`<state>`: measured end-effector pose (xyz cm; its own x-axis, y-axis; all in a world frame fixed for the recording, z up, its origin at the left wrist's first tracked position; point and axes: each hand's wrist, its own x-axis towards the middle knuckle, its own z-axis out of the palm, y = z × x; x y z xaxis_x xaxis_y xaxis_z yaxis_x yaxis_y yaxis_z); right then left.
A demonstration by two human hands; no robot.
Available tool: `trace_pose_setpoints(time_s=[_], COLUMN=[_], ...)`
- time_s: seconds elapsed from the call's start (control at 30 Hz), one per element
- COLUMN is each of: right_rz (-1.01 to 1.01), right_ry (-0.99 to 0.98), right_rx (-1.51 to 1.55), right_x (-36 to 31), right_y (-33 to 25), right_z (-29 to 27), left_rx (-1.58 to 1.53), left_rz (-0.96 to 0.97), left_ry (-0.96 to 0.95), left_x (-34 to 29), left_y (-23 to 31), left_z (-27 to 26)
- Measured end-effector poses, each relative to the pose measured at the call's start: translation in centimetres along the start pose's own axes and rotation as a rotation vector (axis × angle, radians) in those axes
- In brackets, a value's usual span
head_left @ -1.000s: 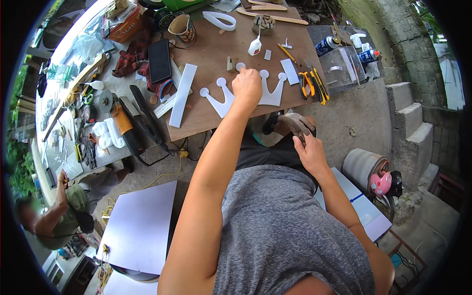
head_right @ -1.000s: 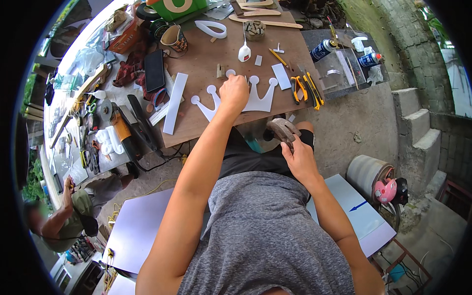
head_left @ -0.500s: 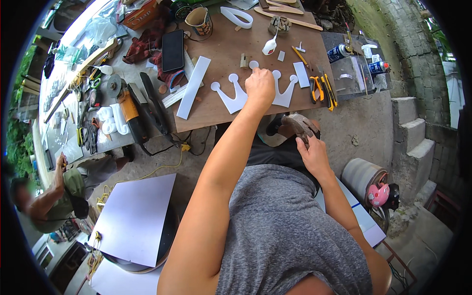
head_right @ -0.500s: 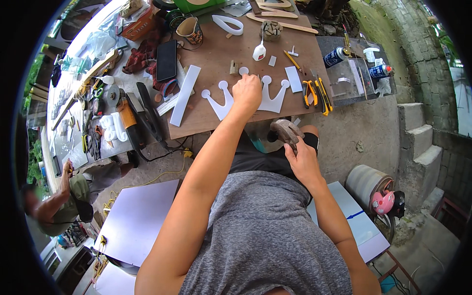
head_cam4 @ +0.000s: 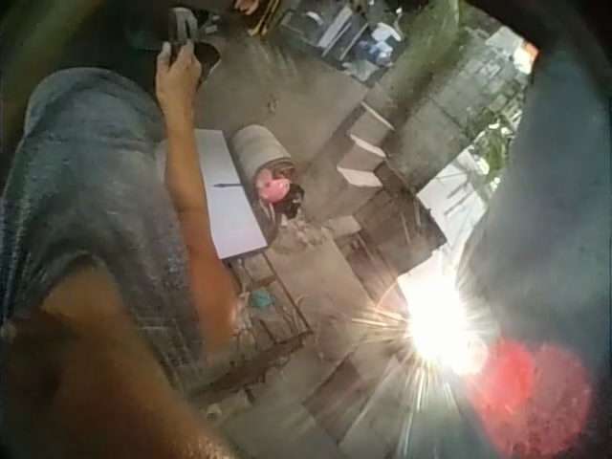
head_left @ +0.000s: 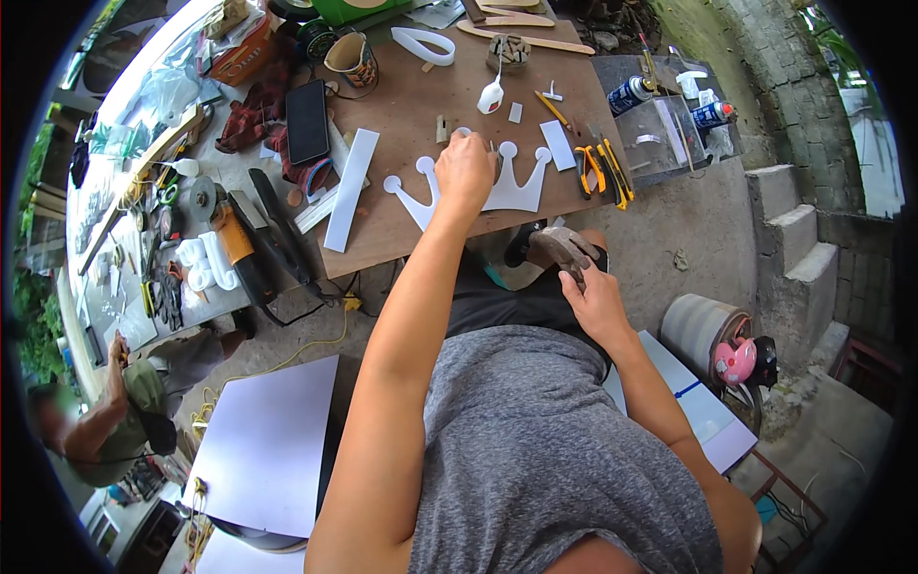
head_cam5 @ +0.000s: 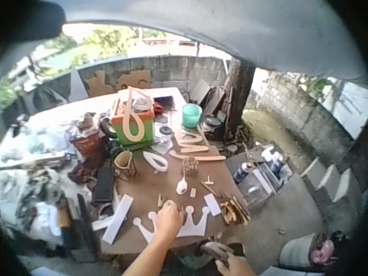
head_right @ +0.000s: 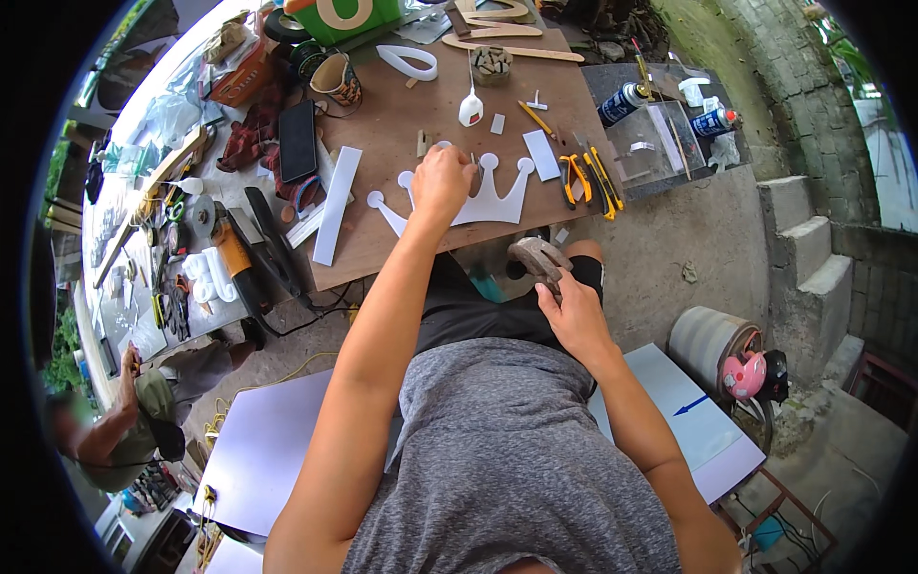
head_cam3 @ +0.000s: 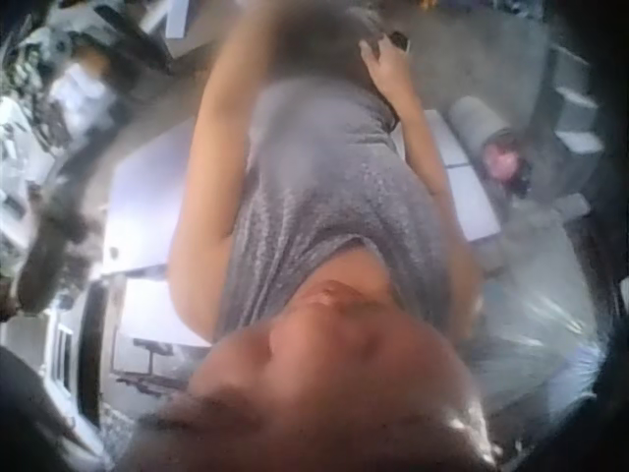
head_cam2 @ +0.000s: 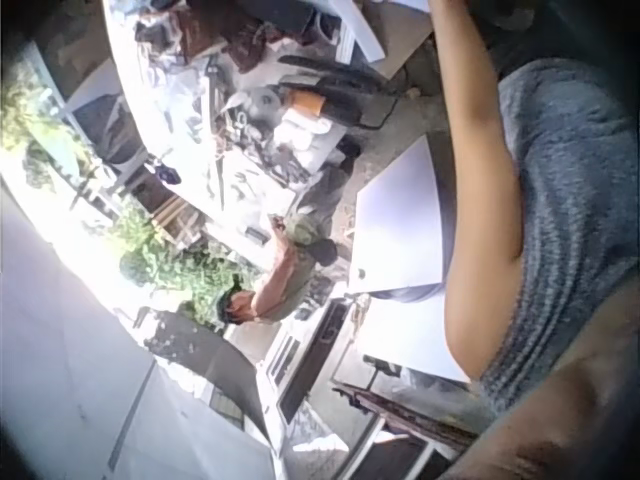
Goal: Assembling or modifying a white crown-shaped sign component using a hammer and other materials on a workbench.
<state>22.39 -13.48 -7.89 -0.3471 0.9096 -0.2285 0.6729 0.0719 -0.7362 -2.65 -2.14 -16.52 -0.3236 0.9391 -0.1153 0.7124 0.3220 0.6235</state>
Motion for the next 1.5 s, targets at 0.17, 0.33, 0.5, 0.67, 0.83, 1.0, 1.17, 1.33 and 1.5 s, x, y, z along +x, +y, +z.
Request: trace_pose_setpoints(time_s=[0.17, 0.33, 0.5, 0.67, 0.83, 1.0, 1.17, 1.33, 1.5], right_rz=[-0.03, -0.014, 0.027, 0.045, -0.06, -0.033, -0.076, -0.035, -0.074], right_ry=[0.0, -0.014, -0.044, -0.052, 0.0, -0.043, -0.016, -0.047, -0.019], right_rx=[0.002, -0.015, -0.029, -0.038, 0.009, 0.015, 0.026, 0.009, 0.009], right_x=[-0.1, -0.3, -0.4, -0.4, -0.5, -0.5, -0.6, -0.3, 0.0], right_y=[0.1, -0.1, -0.4, -0.7, 0.1, -0.1, 0.1, -0.4, -0.3], right_z=[0.2, -0.1, -0.3, -0.4, 0.3, 0.3, 0.3, 0.1, 0.1], left_rx=[0.128, 0.159, 0.155, 0.134, 0.19, 0.22, 0.149, -0.065, -0.356], left_rz=[-0.067, -0.069, -0.08, -0.076, -0.073, -0.033, 0.105, 0.202, 0.251], left_ry=[-0.023, -0.104, -0.102, 0.044, -0.106, -0.155, 0.049, 0.152, 0.201], left_x=[0.2, 1.3, 1.3, 1.3, 2.2, 2.3, 1.4, -1.3, -7.3], left_y=[1.7, 2.1, 2.3, 2.2, 1.8, 1.1, 0.7, 0.0, -1.0], left_z=[0.8, 1.4, 1.3, 2.1, 0.8, 0.9, 1.0, -0.1, -3.6])
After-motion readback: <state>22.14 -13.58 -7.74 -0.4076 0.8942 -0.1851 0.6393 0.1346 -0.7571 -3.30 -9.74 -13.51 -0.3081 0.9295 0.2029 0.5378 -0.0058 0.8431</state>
